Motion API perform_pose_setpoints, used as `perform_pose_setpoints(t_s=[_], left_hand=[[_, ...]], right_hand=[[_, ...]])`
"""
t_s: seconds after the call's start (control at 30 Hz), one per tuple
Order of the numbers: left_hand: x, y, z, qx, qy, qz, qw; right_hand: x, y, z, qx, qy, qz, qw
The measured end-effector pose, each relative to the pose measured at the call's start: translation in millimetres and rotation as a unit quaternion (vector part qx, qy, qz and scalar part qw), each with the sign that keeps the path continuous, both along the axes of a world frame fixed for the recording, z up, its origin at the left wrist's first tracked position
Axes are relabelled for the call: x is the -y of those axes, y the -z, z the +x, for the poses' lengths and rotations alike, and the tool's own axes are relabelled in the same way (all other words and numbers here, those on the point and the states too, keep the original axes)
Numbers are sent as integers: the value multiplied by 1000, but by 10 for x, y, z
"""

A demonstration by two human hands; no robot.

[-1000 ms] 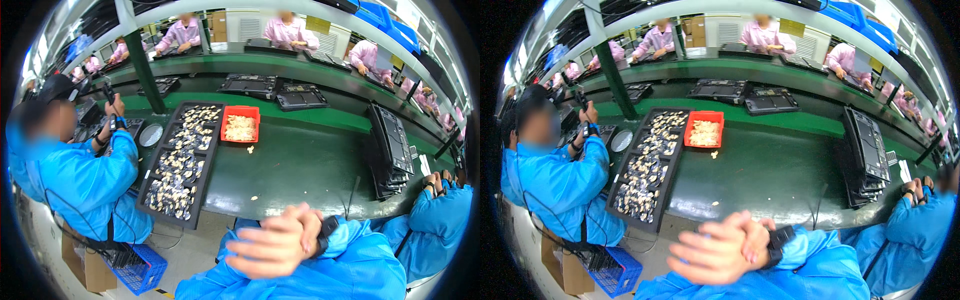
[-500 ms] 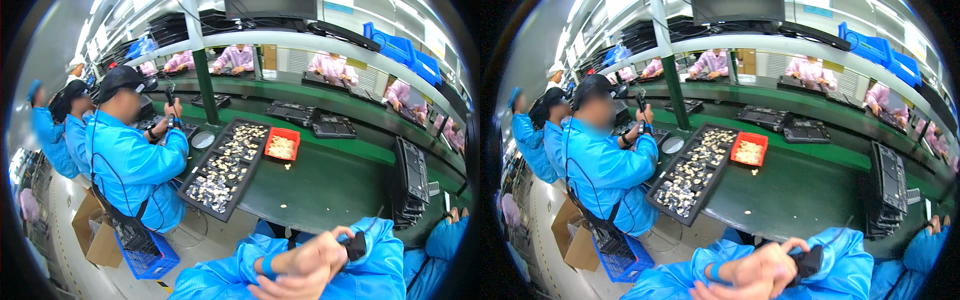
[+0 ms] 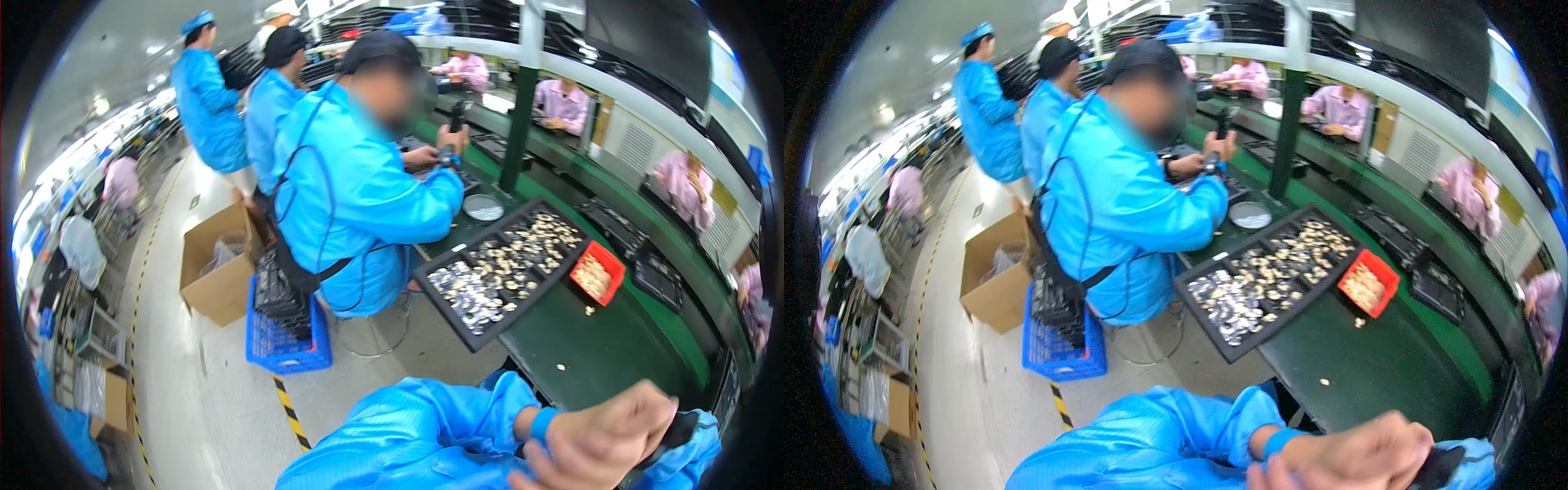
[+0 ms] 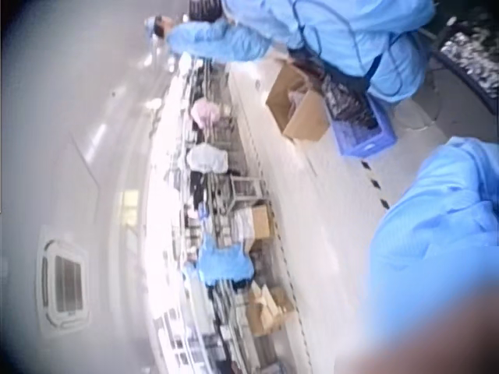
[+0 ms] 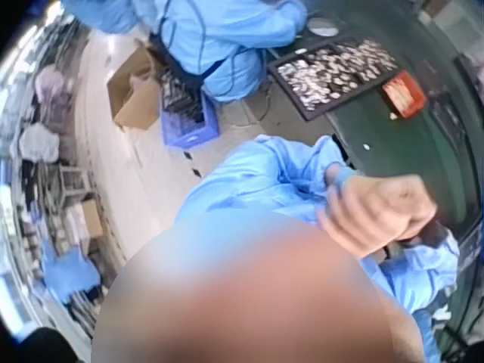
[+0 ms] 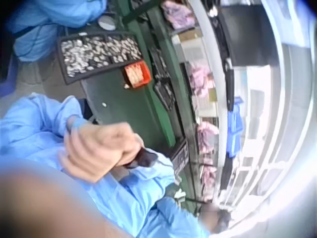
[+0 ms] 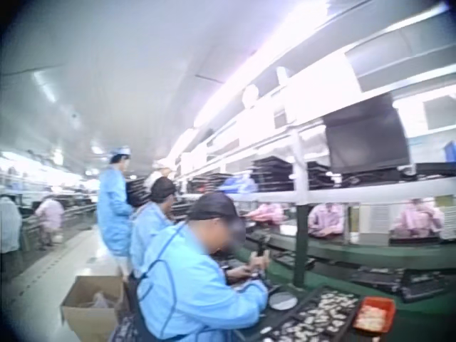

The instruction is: Assembling components and cables within an electronic device on a manufacturing assembly line.

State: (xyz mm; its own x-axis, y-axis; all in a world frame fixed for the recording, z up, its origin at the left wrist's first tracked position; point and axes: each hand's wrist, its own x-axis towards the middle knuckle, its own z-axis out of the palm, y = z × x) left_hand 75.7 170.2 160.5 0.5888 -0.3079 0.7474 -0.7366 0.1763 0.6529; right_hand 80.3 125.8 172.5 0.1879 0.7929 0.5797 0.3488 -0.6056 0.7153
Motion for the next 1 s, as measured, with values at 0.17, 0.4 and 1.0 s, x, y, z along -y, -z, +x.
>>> perform_pose_setpoints(t_s=[0.17, 0.4, 1.0], left_hand=[[4, -302, 378, -28, -422, -90, 902], [-387, -313, 1220, -26, 538, -297, 789], [-91, -58, 750, 338, 405, -138, 838]], right_hand=[[307, 215, -302, 35, 312, -22, 949], [-152, -398, 126, -234, 79, 398, 883], [224, -645, -463, -527, -217, 526, 631]])
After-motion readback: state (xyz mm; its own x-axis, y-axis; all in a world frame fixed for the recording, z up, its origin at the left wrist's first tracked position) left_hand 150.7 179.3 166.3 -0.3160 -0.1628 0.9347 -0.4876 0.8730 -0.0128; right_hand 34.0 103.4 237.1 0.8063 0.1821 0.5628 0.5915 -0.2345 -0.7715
